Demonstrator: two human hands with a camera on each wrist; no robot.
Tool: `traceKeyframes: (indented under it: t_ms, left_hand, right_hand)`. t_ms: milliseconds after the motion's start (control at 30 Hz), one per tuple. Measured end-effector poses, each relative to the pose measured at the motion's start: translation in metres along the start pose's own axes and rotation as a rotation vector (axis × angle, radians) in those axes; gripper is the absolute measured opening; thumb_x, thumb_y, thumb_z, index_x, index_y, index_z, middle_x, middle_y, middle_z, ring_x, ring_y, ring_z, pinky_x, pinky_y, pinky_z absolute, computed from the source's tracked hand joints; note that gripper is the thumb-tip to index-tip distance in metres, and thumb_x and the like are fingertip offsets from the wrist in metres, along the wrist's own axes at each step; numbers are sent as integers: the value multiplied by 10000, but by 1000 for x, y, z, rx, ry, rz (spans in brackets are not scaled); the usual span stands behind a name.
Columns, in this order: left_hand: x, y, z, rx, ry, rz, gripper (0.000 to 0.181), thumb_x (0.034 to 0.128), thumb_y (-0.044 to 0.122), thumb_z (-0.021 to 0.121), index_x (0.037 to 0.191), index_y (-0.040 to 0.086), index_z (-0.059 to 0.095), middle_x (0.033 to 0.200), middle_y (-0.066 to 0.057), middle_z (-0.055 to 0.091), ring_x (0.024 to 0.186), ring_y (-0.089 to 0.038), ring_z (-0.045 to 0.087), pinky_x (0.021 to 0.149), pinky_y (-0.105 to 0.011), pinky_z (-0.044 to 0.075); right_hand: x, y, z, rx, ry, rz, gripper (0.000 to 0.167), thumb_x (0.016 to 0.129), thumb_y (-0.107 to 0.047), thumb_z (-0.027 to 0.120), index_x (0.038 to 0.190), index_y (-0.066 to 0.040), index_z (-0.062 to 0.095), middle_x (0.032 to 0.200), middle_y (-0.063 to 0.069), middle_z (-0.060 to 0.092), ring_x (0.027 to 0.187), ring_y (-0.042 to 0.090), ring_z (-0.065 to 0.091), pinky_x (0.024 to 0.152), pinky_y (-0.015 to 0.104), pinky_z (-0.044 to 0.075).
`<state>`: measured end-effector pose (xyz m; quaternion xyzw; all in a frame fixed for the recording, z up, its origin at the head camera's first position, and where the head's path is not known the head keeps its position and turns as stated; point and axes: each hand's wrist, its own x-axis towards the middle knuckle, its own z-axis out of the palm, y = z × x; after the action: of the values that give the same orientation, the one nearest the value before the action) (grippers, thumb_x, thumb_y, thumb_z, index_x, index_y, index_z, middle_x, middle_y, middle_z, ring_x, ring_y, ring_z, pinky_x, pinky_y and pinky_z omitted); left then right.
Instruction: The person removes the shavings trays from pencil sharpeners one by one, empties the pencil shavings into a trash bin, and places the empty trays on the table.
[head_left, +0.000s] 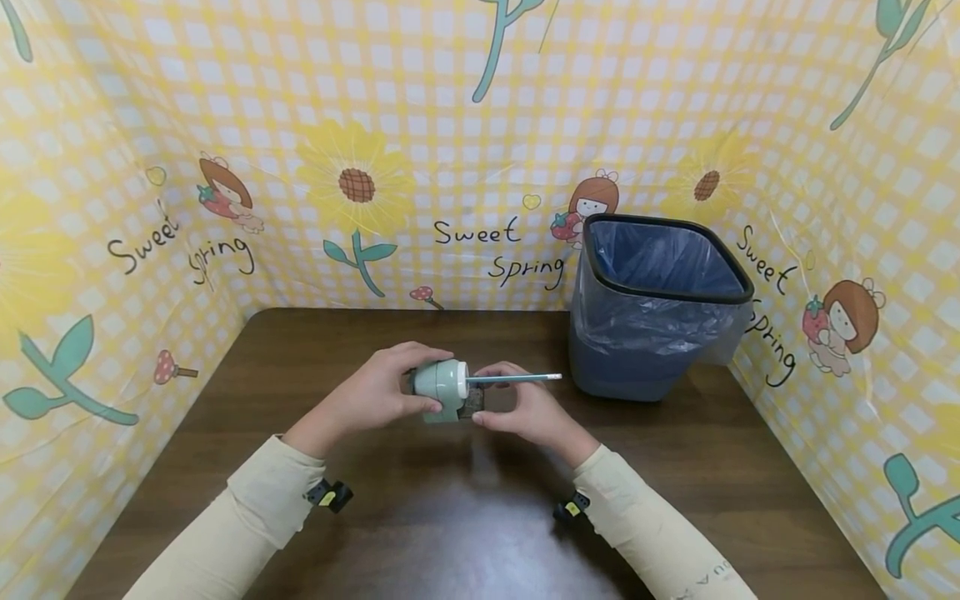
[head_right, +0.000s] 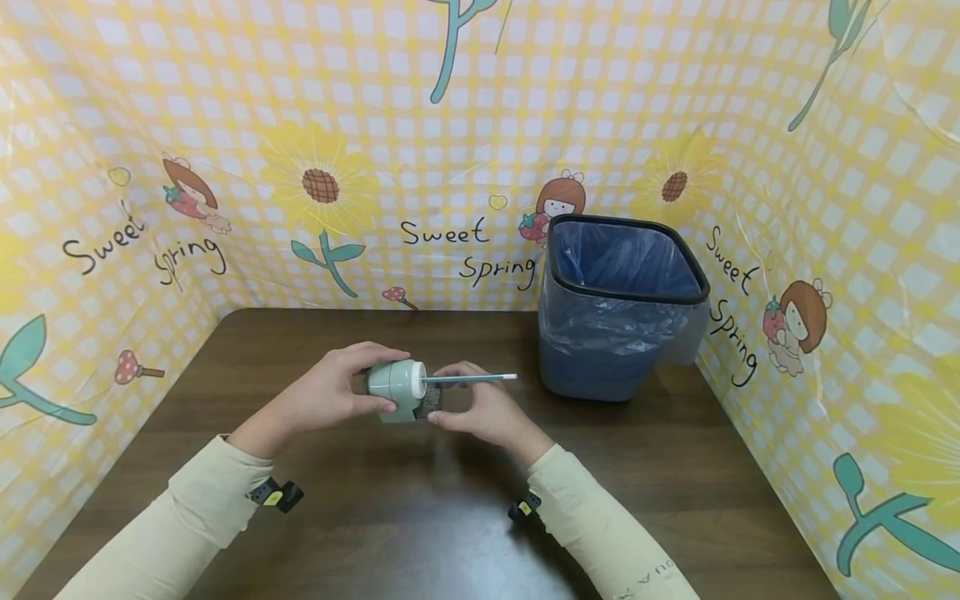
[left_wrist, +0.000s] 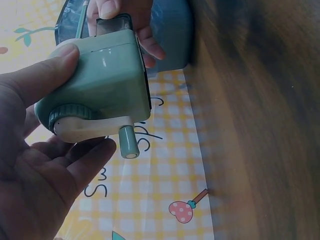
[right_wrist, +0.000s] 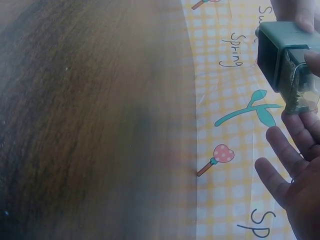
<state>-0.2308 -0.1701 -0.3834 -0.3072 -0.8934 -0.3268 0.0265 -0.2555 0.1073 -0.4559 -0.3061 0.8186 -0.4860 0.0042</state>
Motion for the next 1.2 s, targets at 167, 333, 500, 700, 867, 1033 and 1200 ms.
traceKeyframes:
  t_ms: [167,333,500,700,867,1033,1200]
  left_hand:
    - [-2,1,1,-10,-3,-8,668,809,277,891,1414,245,610,1346,19,612,1087,-177,609,863,-384,552]
    - [-4,1,1,-7,2,-12,666,810,273,892,1413,243,612,1352,15,613,1094,-180,610,873,-394,551]
    - [-4,0,1,3,9,-13,667,809,275,892,1413,240,612,1357,12,613,1104,-185,611,889,-411,548]
    - [-4,-1,1,10,16,-14,666,805,268,896,1409,238,615,1350,14,617,1105,-186,610,893,-417,547]
    - [-5,-1,1,10,19,-16,665,805,268,896,1408,237,616,1353,12,617,1101,-186,610,888,-411,547]
    - [-6,-2,0,10,26,-18,660,805,264,897,1403,229,620,1344,7,622,1090,-189,613,877,-410,548]
    - [-7,-2,-1,7,34,-14,659,804,264,897,1401,227,622,1338,4,625,1077,-191,614,878,-415,541]
  right_hand:
    - [-1,0,0,-4,-2,-6,506,826,-320,873,1266,-270,628,1243,-118,630,1212,217,583,1050,527,449]
    - [-2,-1,-1,-3,-6,-1,506,833,-315,869,1272,-263,624,1246,-119,627,1202,120,571,1060,511,450]
    - [-3,-3,-2,9,-11,18,509,840,-329,861,1282,-257,620,1256,-106,623,1208,148,566,1068,529,444]
    - [-2,-1,-2,10,-4,17,511,838,-333,862,1281,-247,623,1247,-93,632,1194,214,587,1069,560,434]
    - [-3,-1,-2,7,0,12,514,836,-328,864,1281,-237,625,1249,-79,633,1209,303,589,1066,589,428]
    - [-3,0,-2,-23,13,3,521,829,-311,869,1284,-223,631,1239,-84,640,1187,238,598,1050,522,459]
    - [-3,1,-3,-38,22,-8,508,823,-293,875,1269,-210,646,1227,-83,649,1169,202,605,1035,510,472]
